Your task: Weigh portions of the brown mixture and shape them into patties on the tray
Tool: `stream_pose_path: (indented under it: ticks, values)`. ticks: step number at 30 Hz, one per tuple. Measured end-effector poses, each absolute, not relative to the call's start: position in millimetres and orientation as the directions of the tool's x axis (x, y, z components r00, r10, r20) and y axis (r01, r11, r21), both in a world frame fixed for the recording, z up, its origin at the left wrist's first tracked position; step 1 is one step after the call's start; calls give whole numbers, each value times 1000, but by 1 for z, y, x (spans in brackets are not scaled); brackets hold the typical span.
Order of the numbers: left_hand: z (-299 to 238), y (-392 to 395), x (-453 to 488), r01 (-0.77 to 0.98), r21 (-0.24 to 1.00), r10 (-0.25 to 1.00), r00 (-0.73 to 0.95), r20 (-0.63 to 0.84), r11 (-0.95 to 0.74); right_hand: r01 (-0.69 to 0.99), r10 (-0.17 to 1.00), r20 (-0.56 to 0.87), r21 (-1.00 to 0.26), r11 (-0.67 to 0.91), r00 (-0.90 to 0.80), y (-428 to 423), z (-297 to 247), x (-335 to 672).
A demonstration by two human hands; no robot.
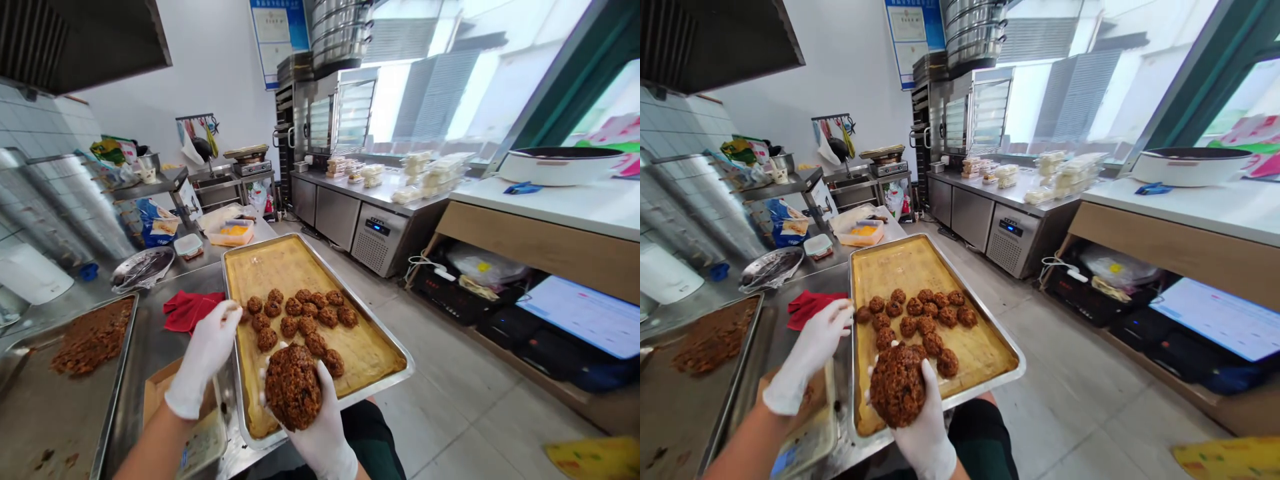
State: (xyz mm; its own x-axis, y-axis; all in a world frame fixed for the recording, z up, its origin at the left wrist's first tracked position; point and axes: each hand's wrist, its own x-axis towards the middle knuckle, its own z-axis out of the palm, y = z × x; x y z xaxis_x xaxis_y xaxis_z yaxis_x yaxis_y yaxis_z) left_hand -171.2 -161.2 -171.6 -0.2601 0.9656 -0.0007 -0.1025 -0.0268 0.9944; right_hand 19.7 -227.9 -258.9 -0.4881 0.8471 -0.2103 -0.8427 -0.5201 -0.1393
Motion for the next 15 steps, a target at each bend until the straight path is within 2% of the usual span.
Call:
stream_pose_path:
  ticks: [3,5,7,9,11,13,15]
  values:
    - [-181,-206,-149,241,953,976,-67,207,-185,-837,851,-126,-154,-525,-511,-231,-259,18]
    - [-196,-231,-136,361,890,958,41,283,-278,-802,823,-137,-183,-569,-552,-233,-257,14]
    - [-212,-247,-128,420,840,936,78,343,-343,-784,808,-199,-200,-587,-554,-236,-251,8]
    - [-224,-259,-123,454,820,914,-25,404,-350,-816,833,-271,-208,-540,-482,-242,-242,-1]
    - [-231,-269,-120,478,830,870,-234,435,-287,-834,847,-303,-216,-508,-438,-250,-235,-9]
    - [-234,-279,-119,507,836,808,-392,439,-208,-798,818,-293,-217,-562,-495,-260,-234,-15]
    - [-234,-288,-120,556,812,791,-411,453,-176,-739,763,-284,-207,-640,-581,-268,-239,-17]
